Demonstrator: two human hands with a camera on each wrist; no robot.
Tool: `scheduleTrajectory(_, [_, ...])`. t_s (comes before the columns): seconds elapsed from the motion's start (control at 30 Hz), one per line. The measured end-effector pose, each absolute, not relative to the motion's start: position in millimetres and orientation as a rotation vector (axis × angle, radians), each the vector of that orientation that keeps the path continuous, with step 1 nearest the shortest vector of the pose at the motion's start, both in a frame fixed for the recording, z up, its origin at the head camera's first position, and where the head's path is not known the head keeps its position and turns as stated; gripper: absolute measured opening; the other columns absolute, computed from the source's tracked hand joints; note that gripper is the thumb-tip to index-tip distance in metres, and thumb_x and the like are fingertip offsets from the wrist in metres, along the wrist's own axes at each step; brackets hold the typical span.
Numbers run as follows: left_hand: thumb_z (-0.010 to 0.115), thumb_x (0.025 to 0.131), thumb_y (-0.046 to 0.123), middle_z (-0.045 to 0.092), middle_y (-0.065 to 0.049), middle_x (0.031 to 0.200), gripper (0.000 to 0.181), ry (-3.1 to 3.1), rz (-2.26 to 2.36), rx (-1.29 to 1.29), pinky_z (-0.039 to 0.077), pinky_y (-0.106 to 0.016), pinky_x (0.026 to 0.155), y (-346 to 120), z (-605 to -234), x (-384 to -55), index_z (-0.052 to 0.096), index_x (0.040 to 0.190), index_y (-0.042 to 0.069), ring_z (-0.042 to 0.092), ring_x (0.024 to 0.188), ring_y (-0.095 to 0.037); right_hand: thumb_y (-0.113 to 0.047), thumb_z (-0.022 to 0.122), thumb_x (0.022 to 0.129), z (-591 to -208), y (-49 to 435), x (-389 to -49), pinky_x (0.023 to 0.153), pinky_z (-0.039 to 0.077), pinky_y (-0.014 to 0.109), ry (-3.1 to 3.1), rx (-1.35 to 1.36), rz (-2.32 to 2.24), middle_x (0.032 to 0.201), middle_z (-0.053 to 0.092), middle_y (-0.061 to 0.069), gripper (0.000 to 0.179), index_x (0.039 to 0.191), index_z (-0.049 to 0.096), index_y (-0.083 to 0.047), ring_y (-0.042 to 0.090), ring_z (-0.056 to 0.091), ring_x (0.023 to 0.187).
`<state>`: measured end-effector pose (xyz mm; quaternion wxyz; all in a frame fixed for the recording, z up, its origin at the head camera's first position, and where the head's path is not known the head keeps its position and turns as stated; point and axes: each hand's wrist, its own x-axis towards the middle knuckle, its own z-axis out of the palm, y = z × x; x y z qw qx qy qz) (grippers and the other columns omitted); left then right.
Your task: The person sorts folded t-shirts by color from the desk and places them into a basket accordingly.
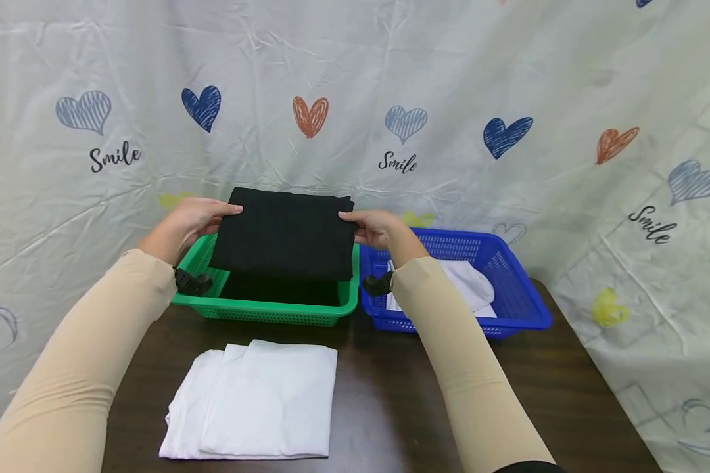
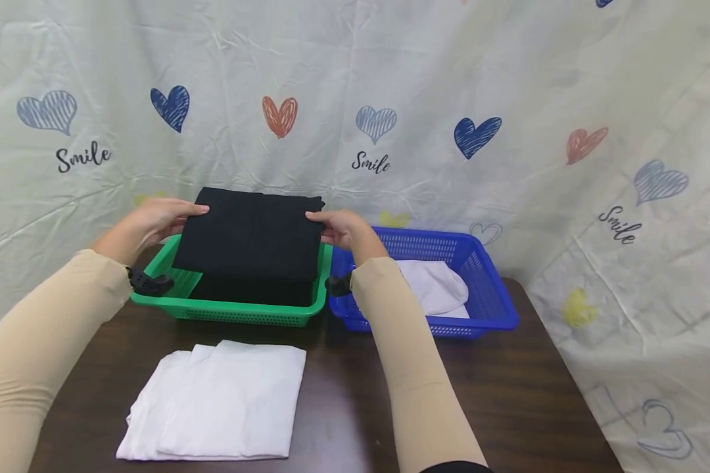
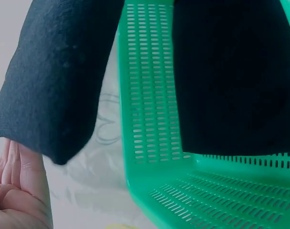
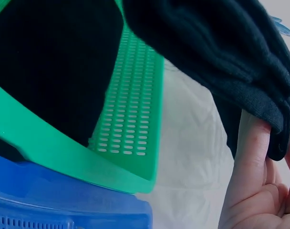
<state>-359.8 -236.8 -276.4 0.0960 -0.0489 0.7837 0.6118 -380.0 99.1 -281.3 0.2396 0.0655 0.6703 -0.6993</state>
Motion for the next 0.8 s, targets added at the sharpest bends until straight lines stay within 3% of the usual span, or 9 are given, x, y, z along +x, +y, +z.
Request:
scheduleTrajectory(0.43, [0.071, 0.092, 0.036, 0.069, 0.021, 0.074, 0.073, 2.335, 1.786, -0.169, 0.058, -0.018, 0.076, -238.6, -295.4, -360.9, 0.043, 0.148, -0.001, 0.069, 0.071, 0.002, -0.02, 0.06, 0.1, -298.9, 96.0, -388.3, 0.059, 0.057, 0.021, 1.91, 0.171, -1.836, 0.07, 0.071, -0.002, 0.013, 0.095, 0.065, -0.01, 0.009, 0.068, 0.063])
scheduleTrajectory(0.5, [0.071, 0.092, 0.038, 0.069, 0.019, 0.086, 0.074, 2.353, 1.75, -0.161, 0.058, -0.02, 0.081, -240.0, -299.1, -361.8, 0.043, 0.149, 0.0, 0.068, 0.074, 0.004, -0.019, 0.06, 0.1, -301.6, 94.3, -389.0, 0.058, 0.057, 0.021, 1.91, 0.188, -1.832, 0.07, 0.07, -0.002, 0.012, 0.095, 0.065, -0.009, 0.01, 0.068, 0.063])
scheduleTrajectory(0.57, [0.069, 0.093, 0.039, 0.072, 0.008, 0.109, 0.075, 2.366, 1.711, -0.155, 0.056, -0.022, 0.089, -242.0, -302.6, -362.3, 0.04, 0.15, 0.0, 0.067, 0.076, 0.005, -0.018, 0.06, 0.1, -304.3, 92.4, -390.2, 0.057, 0.057, 0.021, 1.902, 0.204, -1.828, 0.07, 0.069, -0.001, 0.011, 0.095, 0.064, -0.009, 0.01, 0.067, 0.063])
scheduleTrajectory(0.7, [0.067, 0.094, 0.042, 0.047, -0.011, 0.153, 0.077, 2.378, 1.652, -0.169, 0.051, -0.029, 0.105, -245.1, -307.0, -362.1, 0.036, 0.153, 0.003, 0.063, 0.079, 0.007, -0.018, 0.059, 0.1, -308.3, 90.2, -392.1, 0.055, 0.055, 0.021, 1.899, 0.213, -1.799, 0.071, 0.069, 0.0, 0.012, 0.095, 0.064, -0.009, 0.011, 0.066, 0.062])
scheduleTrajectory(0.77, [0.067, 0.094, 0.042, 0.041, -0.012, 0.157, 0.078, 2.378, 1.648, -0.172, 0.046, -0.034, 0.111, -245.0, -308.0, -361.2, 0.035, 0.153, 0.003, 0.062, 0.079, 0.007, -0.019, 0.059, 0.1, -309.4, 90.3, -392.1, 0.054, 0.055, 0.02, 1.906, 0.215, -1.789, 0.07, 0.069, 0.0, 0.012, 0.095, 0.063, -0.008, 0.011, 0.066, 0.062])
scheduleTrajectory(0.8, [0.067, 0.094, 0.041, 0.048, -0.011, 0.152, 0.077, 2.377, 1.655, -0.176, 0.045, -0.036, 0.112, -244.4, -308.4, -360.8, 0.036, 0.153, 0.003, 0.062, 0.079, 0.007, -0.019, 0.059, 0.1, -309.9, 90.5, -392.1, 0.053, 0.054, 0.02, 1.909, 0.216, -1.789, 0.07, 0.069, 0.001, 0.012, 0.095, 0.063, -0.008, 0.011, 0.066, 0.061])
